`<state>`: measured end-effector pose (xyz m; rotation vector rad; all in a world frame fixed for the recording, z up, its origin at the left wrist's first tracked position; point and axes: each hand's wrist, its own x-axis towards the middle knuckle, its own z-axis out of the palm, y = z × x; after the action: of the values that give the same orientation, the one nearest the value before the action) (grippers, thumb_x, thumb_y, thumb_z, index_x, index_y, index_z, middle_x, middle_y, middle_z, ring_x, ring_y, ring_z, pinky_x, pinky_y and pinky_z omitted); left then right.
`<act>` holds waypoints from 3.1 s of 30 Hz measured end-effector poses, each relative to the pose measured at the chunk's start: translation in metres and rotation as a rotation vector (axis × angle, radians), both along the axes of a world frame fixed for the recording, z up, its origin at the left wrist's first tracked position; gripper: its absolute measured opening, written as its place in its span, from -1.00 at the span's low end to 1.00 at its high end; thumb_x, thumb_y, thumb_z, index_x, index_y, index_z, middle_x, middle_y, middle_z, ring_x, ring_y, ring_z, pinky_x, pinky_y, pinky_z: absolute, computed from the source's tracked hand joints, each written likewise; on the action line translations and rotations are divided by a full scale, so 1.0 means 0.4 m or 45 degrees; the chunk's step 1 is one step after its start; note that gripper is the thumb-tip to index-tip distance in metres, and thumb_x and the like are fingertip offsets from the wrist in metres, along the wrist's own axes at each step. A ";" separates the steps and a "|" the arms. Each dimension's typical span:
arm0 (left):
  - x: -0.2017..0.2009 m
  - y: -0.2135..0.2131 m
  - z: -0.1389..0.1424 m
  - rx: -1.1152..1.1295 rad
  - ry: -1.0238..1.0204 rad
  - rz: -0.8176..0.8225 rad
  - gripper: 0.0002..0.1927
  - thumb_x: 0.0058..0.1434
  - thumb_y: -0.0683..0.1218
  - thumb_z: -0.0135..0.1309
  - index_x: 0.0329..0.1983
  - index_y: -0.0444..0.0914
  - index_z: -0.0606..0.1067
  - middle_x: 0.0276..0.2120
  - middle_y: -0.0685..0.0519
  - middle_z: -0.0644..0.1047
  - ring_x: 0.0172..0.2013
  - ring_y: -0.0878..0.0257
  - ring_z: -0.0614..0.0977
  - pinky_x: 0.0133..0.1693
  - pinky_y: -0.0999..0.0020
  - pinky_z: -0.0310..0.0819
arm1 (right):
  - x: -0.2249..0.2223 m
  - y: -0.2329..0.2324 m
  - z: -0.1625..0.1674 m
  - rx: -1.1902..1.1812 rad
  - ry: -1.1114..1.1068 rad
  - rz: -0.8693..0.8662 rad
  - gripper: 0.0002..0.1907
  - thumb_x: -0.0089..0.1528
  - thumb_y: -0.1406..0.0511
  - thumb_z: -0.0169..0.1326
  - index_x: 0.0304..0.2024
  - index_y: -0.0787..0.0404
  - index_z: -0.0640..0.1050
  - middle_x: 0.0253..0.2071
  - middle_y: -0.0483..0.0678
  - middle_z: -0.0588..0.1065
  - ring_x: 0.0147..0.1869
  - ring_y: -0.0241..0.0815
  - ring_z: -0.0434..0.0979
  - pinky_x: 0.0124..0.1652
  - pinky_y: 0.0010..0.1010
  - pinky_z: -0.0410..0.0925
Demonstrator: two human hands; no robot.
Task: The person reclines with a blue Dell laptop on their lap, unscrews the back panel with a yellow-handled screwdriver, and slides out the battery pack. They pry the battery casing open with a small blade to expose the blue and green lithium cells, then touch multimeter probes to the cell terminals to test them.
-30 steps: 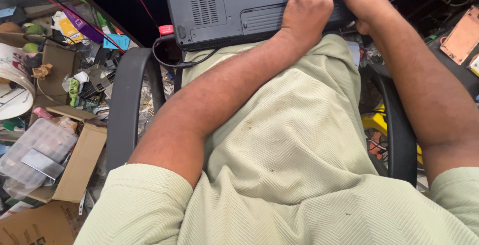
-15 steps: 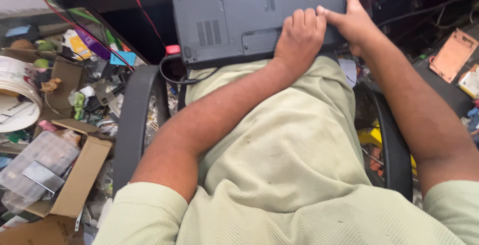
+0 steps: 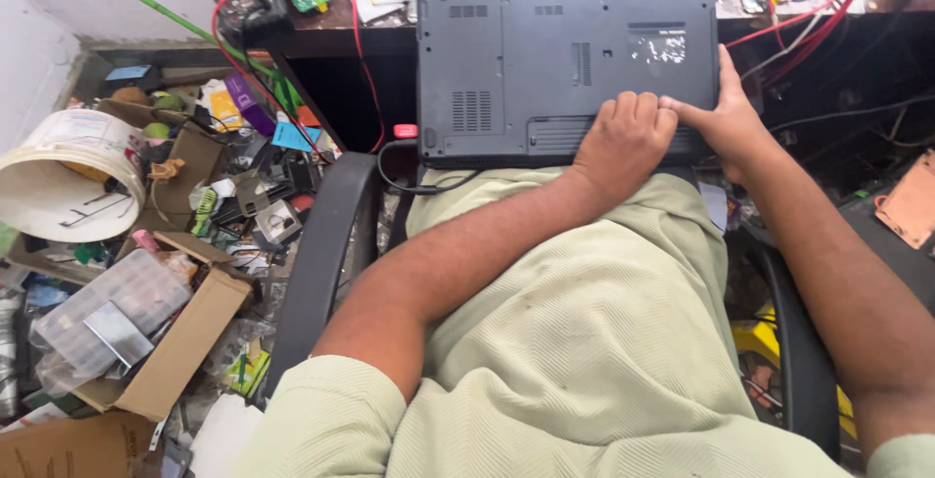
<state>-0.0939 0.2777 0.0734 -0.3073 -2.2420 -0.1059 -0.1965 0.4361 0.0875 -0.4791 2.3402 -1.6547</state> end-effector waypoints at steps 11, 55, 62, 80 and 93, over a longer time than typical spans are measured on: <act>0.011 -0.016 0.016 0.051 -0.024 -0.077 -0.80 0.14 -0.14 0.02 -0.16 -0.24 0.49 -0.30 0.01 0.43 -0.23 0.12 0.47 -0.21 0.23 0.34 | 0.012 -0.014 0.033 -0.109 -0.184 -0.019 0.09 0.18 0.35 0.22 0.62 0.02 -0.09 0.34 0.03 0.36 0.34 -0.14 0.39 0.18 -0.30 0.32; 0.006 -0.031 0.008 0.166 -0.083 -0.186 -0.74 0.09 -0.13 0.04 -0.12 -0.22 0.48 -0.27 0.02 0.43 -0.18 0.09 0.49 -0.19 0.16 0.33 | -0.009 -0.004 -0.018 -0.217 -0.137 0.007 0.08 0.20 0.38 0.22 0.63 0.02 -0.09 0.42 0.06 0.30 0.40 -0.09 0.37 0.25 -0.27 0.32; -0.004 -0.026 0.022 0.102 -0.100 -0.200 -0.67 0.01 -0.15 0.08 -0.11 -0.24 0.49 -0.27 -0.02 0.41 -0.20 0.05 0.46 -0.21 0.14 0.31 | -0.007 -0.001 -0.003 -0.223 -0.127 0.013 0.10 0.15 0.33 0.29 0.59 0.05 -0.07 0.42 0.07 0.29 0.41 -0.10 0.35 0.26 -0.30 0.32; 0.001 0.003 0.045 -0.047 -0.277 0.024 -0.46 -0.19 0.05 0.32 -0.17 -0.27 0.44 -0.25 -0.05 0.40 -0.18 0.06 0.44 -0.19 0.16 0.31 | -0.001 0.015 0.009 -0.198 -0.154 0.010 0.10 0.13 0.22 0.31 0.56 0.05 -0.05 0.35 0.03 0.34 0.39 -0.13 0.38 0.25 -0.32 0.32; -0.005 -0.010 0.058 -0.011 -0.270 -0.056 -0.42 -0.25 0.08 0.41 -0.24 -0.22 0.41 -0.27 -0.04 0.38 -0.19 0.05 0.43 -0.18 0.14 0.30 | -0.229 0.060 0.203 0.626 0.583 -0.653 -0.62 0.20 -0.05 0.30 -0.12 0.01 0.68 -0.34 -0.04 0.63 -0.24 -0.05 0.67 -0.16 -0.19 0.46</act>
<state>-0.0957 0.2736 0.0965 -0.3647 -2.4466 -0.1592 -0.2882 0.4602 0.1687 -0.1696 3.2970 -1.1248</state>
